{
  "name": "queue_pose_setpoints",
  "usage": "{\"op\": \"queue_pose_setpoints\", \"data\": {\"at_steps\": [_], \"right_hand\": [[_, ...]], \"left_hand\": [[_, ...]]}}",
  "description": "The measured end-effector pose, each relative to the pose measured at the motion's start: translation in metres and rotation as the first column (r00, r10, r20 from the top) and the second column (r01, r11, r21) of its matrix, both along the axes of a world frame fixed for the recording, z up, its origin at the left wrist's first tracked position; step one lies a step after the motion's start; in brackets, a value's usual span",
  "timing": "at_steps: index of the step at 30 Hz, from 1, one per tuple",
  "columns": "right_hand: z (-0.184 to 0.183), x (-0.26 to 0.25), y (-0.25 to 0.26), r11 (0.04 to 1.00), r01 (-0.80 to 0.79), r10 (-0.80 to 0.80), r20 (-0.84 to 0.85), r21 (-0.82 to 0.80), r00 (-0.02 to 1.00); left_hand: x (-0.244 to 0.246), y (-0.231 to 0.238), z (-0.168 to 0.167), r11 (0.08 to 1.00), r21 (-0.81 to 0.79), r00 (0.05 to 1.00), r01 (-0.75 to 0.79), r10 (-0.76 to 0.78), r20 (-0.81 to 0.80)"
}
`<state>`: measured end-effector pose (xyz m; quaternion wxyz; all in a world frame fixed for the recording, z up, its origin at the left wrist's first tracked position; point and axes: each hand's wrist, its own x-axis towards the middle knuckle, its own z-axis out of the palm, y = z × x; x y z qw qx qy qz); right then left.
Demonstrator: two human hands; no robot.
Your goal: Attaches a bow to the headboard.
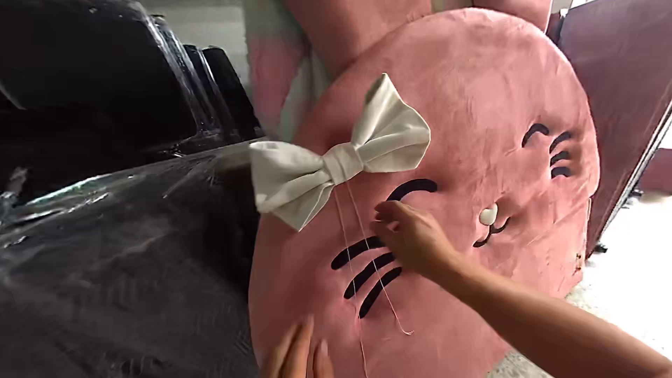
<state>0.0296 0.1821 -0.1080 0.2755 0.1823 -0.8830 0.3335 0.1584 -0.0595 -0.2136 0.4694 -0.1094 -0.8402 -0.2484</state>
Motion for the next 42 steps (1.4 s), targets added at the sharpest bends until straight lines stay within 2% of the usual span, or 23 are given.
{"op": "queue_pose_setpoints", "data": {"at_steps": [3, 5, 6, 8, 9, 11, 15, 17, 18, 19, 21, 24, 26, 30, 37, 42], "right_hand": [[0.022, -0.023, -0.033, 0.993, 0.121, -0.121, -0.023, -0.011, 0.992], [0.029, -0.030, -0.041, 0.990, 0.135, -0.131, -0.076, 0.045, 0.988], [0.031, -0.031, -0.042, 0.991, 0.104, -0.099, -0.067, 0.079, 0.993], [0.036, -0.034, -0.032, 0.994, -0.002, 0.002, -0.001, 0.108, 1.000], [0.037, -0.039, -0.023, 0.997, -0.054, 0.055, -0.013, 0.059, 0.998], [0.037, -0.052, -0.005, 0.982, -0.139, 0.118, -0.161, -0.124, 0.980], [0.056, -0.055, 0.017, 0.821, -0.383, 0.316, -0.222, -0.424, 0.922], [0.065, -0.055, 0.023, 0.718, -0.453, 0.410, -0.206, -0.528, 0.889], [0.067, -0.057, 0.026, 0.717, -0.447, 0.411, -0.194, -0.535, 0.891], [0.069, -0.060, 0.030, 0.763, -0.418, 0.386, -0.170, -0.493, 0.907], [0.070, -0.070, 0.038, 0.899, -0.316, 0.285, -0.143, -0.304, 0.948], [0.061, -0.090, 0.039, 0.977, -0.196, 0.160, -0.316, -0.086, 0.935], [0.055, -0.097, 0.037, 0.984, -0.179, 0.157, -0.406, -0.017, 0.900], [0.043, -0.104, 0.038, 0.961, -0.267, 0.263, -0.520, 0.069, 0.812], [0.039, -0.111, 0.046, 0.939, -0.340, 0.314, -0.533, 0.053, 0.785], [0.032, -0.115, 0.050, 0.920, -0.390, 0.338, -0.540, 0.018, 0.771]], "left_hand": [[-0.074, 0.042, 0.134, 0.937, -0.330, 0.968, -0.116, 0.033, -0.248], [-0.114, 0.057, 0.189, 0.834, -0.513, 0.969, -0.204, 0.099, -0.225], [-0.129, 0.059, 0.207, 0.790, -0.572, 0.973, -0.219, 0.131, -0.192], [-0.148, 0.055, 0.227, 0.799, -0.572, 0.982, -0.185, 0.135, -0.128], [-0.151, 0.052, 0.234, 0.839, -0.524, 0.989, -0.147, 0.115, -0.094], [-0.152, 0.049, 0.249, 0.917, -0.390, 0.996, -0.087, 0.093, -0.002], [-0.160, 0.048, 0.258, 0.968, -0.252, 0.994, -0.006, 0.032, 0.100], [-0.163, 0.048, 0.253, 0.973, -0.228, 0.996, 0.029, -0.009, 0.091], [-0.163, 0.048, 0.251, 0.975, -0.221, 0.996, 0.040, -0.023, 0.083], [-0.164, 0.047, 0.249, 0.974, -0.222, 0.997, 0.049, -0.033, 0.074], [-0.164, 0.043, 0.250, 0.971, -0.234, 0.997, 0.054, -0.038, 0.071], [-0.160, 0.037, 0.252, 0.967, -0.251, 0.993, 0.051, -0.022, 0.115], [-0.158, 0.037, 0.255, 0.966, -0.254, 0.990, 0.048, -0.013, 0.138], [-0.158, 0.040, 0.253, 0.974, -0.211, 0.989, 0.079, -0.050, 0.137], [-0.162, 0.043, 0.250, 0.971, -0.231, 0.993, 0.065, -0.040, 0.109], [-0.162, 0.047, 0.248, 0.931, -0.357, 0.995, -0.075, 0.095, 0.037]]}}
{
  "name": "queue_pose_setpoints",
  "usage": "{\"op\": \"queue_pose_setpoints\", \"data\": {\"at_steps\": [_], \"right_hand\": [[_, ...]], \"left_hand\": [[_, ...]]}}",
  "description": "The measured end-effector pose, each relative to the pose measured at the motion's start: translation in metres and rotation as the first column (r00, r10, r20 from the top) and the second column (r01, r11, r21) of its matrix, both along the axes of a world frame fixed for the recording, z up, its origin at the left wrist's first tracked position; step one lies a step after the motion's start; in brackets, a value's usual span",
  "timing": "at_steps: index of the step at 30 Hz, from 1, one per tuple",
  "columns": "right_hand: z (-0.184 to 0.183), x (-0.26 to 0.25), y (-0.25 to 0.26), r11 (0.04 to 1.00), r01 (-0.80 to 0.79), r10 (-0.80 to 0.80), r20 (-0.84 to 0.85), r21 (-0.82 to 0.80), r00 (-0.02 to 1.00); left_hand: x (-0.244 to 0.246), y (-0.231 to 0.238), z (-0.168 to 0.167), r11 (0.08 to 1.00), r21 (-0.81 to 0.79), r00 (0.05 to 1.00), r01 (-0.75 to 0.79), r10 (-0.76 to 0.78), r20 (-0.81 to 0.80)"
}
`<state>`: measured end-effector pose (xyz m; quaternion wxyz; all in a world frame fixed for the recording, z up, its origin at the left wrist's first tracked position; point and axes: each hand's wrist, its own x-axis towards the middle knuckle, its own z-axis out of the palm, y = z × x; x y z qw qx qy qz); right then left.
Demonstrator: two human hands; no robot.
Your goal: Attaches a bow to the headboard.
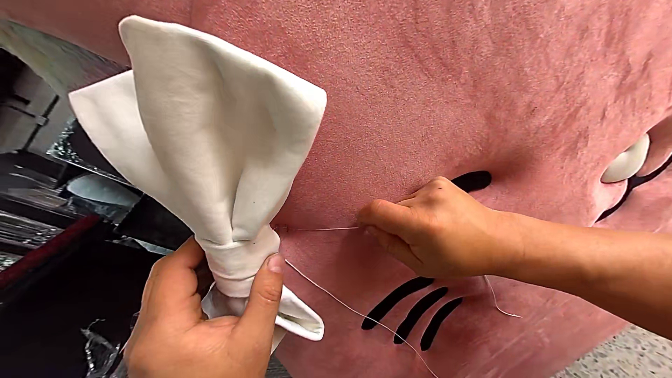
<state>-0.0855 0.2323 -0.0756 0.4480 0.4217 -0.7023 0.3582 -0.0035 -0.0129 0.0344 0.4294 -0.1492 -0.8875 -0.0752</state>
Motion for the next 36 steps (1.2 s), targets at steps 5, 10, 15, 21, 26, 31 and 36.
{"op": "queue_pose_setpoints", "data": {"at_steps": [5, 10, 15, 21, 26, 31, 36], "right_hand": [[-0.013, -0.006, 0.011, 0.994, -0.102, 0.103, 0.013, -0.025, 0.995], [-0.019, -0.010, 0.015, 0.990, -0.128, 0.131, 0.064, -0.053, 0.989], [-0.015, -0.011, 0.019, 0.989, -0.148, 0.149, 0.121, -0.017, 0.981], [-0.004, -0.003, 0.025, 0.995, -0.094, 0.087, 0.157, 0.038, 0.984], [0.020, 0.010, 0.045, 0.995, 0.021, -0.034, 0.139, 0.094, 0.990], [0.036, 0.026, 0.059, 0.979, -0.199, 0.190, 0.162, 0.040, 0.968], [0.056, 0.025, 0.043, 0.604, -0.758, 0.793, 0.283, -0.247, 0.540]], "left_hand": [[-0.004, 0.005, -0.008, 0.979, -0.166, 0.989, -0.115, 0.098, -0.107], [0.007, 0.004, -0.020, 0.983, -0.162, 0.987, -0.082, 0.057, -0.152], [0.050, 0.028, -0.061, 0.849, -0.528, 0.994, 0.002, -0.061, -0.093], [0.026, 0.036, -0.046, 0.469, -0.883, 0.997, -0.020, 0.077, 0.018], [0.021, 0.030, -0.043, 0.339, -0.939, 0.998, 0.058, -0.035, 0.049], [0.010, 0.029, -0.039, 0.578, -0.769, 0.957, 0.274, -0.245, 0.157], [-0.006, 0.075, -0.060, 0.821, -0.460, 0.926, 0.338, -0.377, 0.008]]}}
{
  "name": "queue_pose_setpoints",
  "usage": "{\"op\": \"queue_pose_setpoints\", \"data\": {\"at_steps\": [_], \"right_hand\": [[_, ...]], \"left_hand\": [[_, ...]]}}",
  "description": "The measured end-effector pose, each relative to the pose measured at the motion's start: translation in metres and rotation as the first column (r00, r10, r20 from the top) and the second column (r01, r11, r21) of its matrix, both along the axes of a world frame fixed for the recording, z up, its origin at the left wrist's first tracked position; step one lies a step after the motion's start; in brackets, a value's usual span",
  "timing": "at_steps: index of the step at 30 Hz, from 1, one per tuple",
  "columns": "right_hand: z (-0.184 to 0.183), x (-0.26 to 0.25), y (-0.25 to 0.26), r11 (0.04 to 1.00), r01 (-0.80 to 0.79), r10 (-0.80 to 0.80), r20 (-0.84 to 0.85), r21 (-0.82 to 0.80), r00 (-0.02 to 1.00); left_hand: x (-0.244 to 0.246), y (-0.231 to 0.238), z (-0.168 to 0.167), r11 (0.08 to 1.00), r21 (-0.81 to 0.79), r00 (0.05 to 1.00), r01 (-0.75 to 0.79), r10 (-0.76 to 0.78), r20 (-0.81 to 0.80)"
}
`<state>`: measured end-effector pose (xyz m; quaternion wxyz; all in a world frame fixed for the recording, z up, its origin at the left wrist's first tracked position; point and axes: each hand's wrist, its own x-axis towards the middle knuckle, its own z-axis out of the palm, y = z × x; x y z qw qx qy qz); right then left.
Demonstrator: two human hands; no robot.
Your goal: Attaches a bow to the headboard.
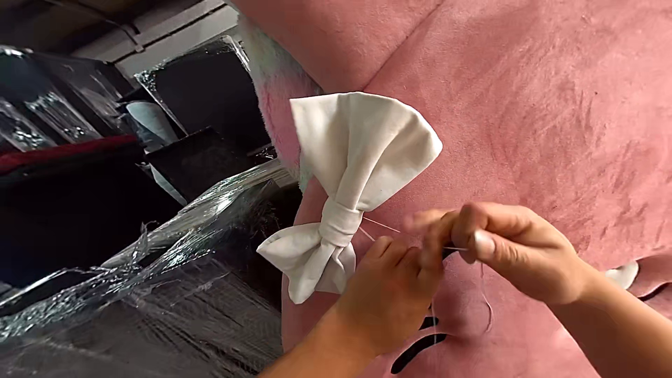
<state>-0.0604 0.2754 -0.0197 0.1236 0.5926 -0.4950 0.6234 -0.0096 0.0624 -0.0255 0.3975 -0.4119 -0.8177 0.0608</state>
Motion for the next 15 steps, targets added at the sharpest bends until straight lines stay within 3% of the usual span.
{"op": "queue_pose_setpoints", "data": {"at_steps": [2, 4, 6, 8, 15], "right_hand": [[0.002, -0.010, -0.011, 0.992, -0.125, 0.127, 0.116, -0.030, 0.985], [-0.002, -0.020, -0.014, 0.998, -0.054, 0.057, 0.157, -0.023, 0.986], [-0.007, -0.023, -0.013, 0.988, 0.150, -0.151, 0.058, 0.031, 0.987], [-0.009, -0.019, -0.012, 0.921, 0.384, -0.373, -0.140, 0.065, 0.917], [-0.011, -0.020, -0.008, 0.864, 0.493, -0.456, -0.260, 0.099, 0.851]], "left_hand": [[-0.011, 0.015, -0.018, 0.993, 0.117, 1.000, -0.006, 0.006, 0.003], [-0.025, 0.025, -0.032, 0.977, 0.208, 0.999, 0.038, -0.040, 0.004], [-0.032, 0.030, -0.036, 0.956, 0.276, 0.995, 0.100, -0.102, -0.008], [-0.034, 0.032, -0.035, 0.940, 0.306, 0.988, 0.149, -0.154, -0.009], [-0.037, 0.031, -0.038, 0.949, 0.245, 0.975, 0.200, -0.217, 0.045]]}}
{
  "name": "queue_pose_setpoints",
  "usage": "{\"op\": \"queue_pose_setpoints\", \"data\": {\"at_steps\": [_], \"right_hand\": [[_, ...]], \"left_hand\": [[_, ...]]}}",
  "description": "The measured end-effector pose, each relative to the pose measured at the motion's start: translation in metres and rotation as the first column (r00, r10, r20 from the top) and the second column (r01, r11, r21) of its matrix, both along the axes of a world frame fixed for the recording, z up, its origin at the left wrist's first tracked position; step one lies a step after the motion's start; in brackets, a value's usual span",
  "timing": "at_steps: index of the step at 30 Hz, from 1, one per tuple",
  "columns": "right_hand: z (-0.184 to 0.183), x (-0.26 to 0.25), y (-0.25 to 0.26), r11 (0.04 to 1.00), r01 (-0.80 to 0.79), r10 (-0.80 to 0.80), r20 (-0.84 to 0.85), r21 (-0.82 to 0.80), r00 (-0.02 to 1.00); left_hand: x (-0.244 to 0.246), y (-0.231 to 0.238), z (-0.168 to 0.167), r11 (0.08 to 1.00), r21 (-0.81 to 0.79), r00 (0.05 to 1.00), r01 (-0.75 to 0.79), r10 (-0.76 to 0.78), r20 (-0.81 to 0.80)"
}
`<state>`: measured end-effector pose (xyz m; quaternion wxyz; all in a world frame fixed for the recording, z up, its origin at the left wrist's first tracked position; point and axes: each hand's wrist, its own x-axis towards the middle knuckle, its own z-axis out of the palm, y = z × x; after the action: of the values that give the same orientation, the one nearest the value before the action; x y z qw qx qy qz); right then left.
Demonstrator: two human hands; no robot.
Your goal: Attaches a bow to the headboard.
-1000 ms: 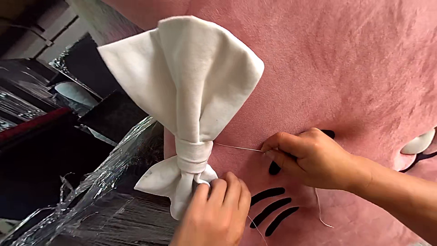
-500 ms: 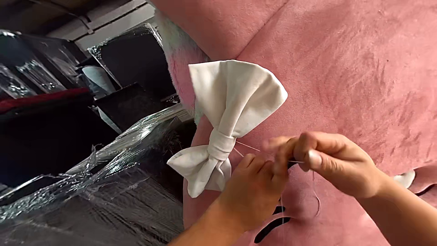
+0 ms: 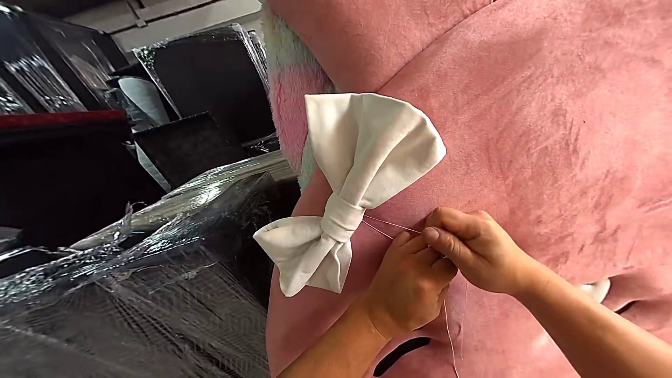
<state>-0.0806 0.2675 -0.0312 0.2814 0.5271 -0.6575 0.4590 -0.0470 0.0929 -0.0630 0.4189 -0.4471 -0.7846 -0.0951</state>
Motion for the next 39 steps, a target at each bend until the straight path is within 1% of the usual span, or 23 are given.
{"op": "queue_pose_setpoints", "data": {"at_steps": [2, 5, 7, 9, 11, 13, 15, 16, 18, 20, 22, 23, 24, 26, 29, 30, 32, 33, 34, 35, 36, 38, 39], "right_hand": [[-0.002, -0.002, 0.000, 0.999, -0.038, 0.040, 0.056, -0.032, 0.998], [-0.004, -0.001, 0.010, 0.964, -0.203, 0.240, 0.230, -0.174, 0.943], [-0.007, 0.008, 0.027, 0.924, -0.250, 0.330, 0.273, -0.290, 0.904], [-0.010, 0.030, 0.045, 0.926, -0.195, 0.281, 0.247, -0.323, 0.927], [-0.024, 0.057, 0.051, 0.958, -0.082, 0.154, 0.250, -0.276, 0.956], [-0.052, 0.076, 0.039, 0.979, -0.065, 0.128, 0.330, -0.195, 0.935], [-0.082, 0.078, 0.016, 0.994, -0.027, 0.070, 0.418, -0.107, 0.906], [-0.093, 0.073, 0.006, 0.999, 0.025, -0.003, 0.451, -0.043, 0.892], [-0.098, 0.061, -0.003, 0.980, 0.142, -0.192, 0.448, 0.143, 0.873], [-0.082, 0.059, 0.000, 0.919, 0.286, -0.369, 0.334, 0.272, 0.867], [-0.060, 0.063, 0.005, 0.879, 0.450, -0.475, 0.216, 0.154, 0.853], [-0.048, 0.064, 0.007, 0.874, 0.478, -0.486, 0.200, 0.092, 0.850], [-0.037, 0.064, 0.005, 0.888, 0.454, -0.458, 0.211, 0.069, 0.864], [-0.021, 0.059, -0.002, 0.953, 0.286, -0.303, 0.324, 0.101, 0.896], [-0.008, 0.042, 0.002, 0.995, 0.013, -0.061, 0.527, 0.094, 0.848], [-0.006, 0.037, 0.007, 0.994, -0.004, -0.052, 0.520, 0.105, 0.853], [-0.008, 0.032, 0.019, 0.992, 0.067, -0.111, 0.462, 0.110, 0.880], [-0.011, 0.030, 0.024, 0.991, 0.117, -0.136, 0.436, 0.070, 0.890], [-0.015, 0.028, 0.028, 0.990, 0.144, -0.133, 0.418, 0.004, 0.899], [-0.018, 0.025, 0.030, 0.991, 0.102, -0.057, 0.426, -0.084, 0.903], [-0.019, 0.022, 0.030, 0.977, -0.026, 0.122, 0.461, -0.210, 0.879], [-0.013, 0.020, 0.023, 0.805, -0.326, 0.555, 0.436, -0.495, 0.709], [-0.007, 0.019, 0.016, 0.719, -0.407, 0.667, 0.396, -0.564, 0.631]], "left_hand": [[0.002, -0.001, 0.004, 1.000, -0.021, 1.000, -0.011, 0.012, 0.022], [0.015, -0.005, 0.013, 0.996, -0.003, 0.989, -0.086, 0.085, 0.123], [0.034, -0.009, 0.019, 0.978, 0.056, 0.945, -0.201, 0.178, 0.273], [0.047, -0.014, 0.026, 0.937, 0.132, 0.845, -0.323, 0.222, 0.487], [0.050, -0.018, 0.037, 0.883, 0.279, 0.740, -0.377, 0.106, 0.664], [0.049, -0.021, 0.048, 0.799, 0.490, 0.660, -0.349, -0.162, 0.734], [0.049, -0.024, 0.060, 0.693, 0.646, 0.517, -0.319, -0.444, 0.732], [0.050, -0.027, 0.064, 0.659, 0.679, 0.439, -0.324, -0.531, 0.725], [0.052, -0.031, 0.067, 0.654, 0.673, 0.337, -0.346, -0.582, 0.740], [0.055, -0.031, 0.066, 0.694, 0.624, 0.354, -0.359, -0.517, 0.779], [0.061, -0.029, 0.067, 0.758, 0.556, 0.418, -0.341, -0.407, 0.812], [0.063, -0.028, 0.069, 0.789, 0.521, 0.451, -0.327, -0.354, 0.819], [0.066, -0.026, 0.071, 0.809, 0.489, 0.485, -0.325, -0.301, 0.821], [0.069, -0.025, 0.074, 0.834, 0.426, 0.549, -0.351, -0.185, 0.815], [0.071, -0.029, 0.082, 0.841, 0.402, 0.563, -0.361, -0.147, 0.813], [0.072, -0.032, 0.084, 0.851, 0.379, 0.579, -0.363, -0.113, 0.808], [0.076, -0.039, 0.081, 0.877, 0.243, 0.714, -0.415, 0.148, 0.685], [0.078, -0.042, 0.077, 0.870, 0.159, 0.801, -0.466, 0.338, 0.494], [0.079, -0.047, 0.073, 0.853, 0.082, 0.840, -0.515, 0.484, 0.247], [0.082, -0.051, 0.070, 0.831, 0.033, 0.831, -0.555, 0.554, 0.040], [0.085, -0.053, 0.067, 0.806, 0.007, 0.802, -0.591, 0.589, -0.100], [0.091, -0.057, 0.065, 0.760, 0.002, 0.741, -0.650, 0.634, -0.222], [0.094, -0.060, 0.066, 0.746, 0.010, 0.728, -0.666, 0.652, -0.211]]}}
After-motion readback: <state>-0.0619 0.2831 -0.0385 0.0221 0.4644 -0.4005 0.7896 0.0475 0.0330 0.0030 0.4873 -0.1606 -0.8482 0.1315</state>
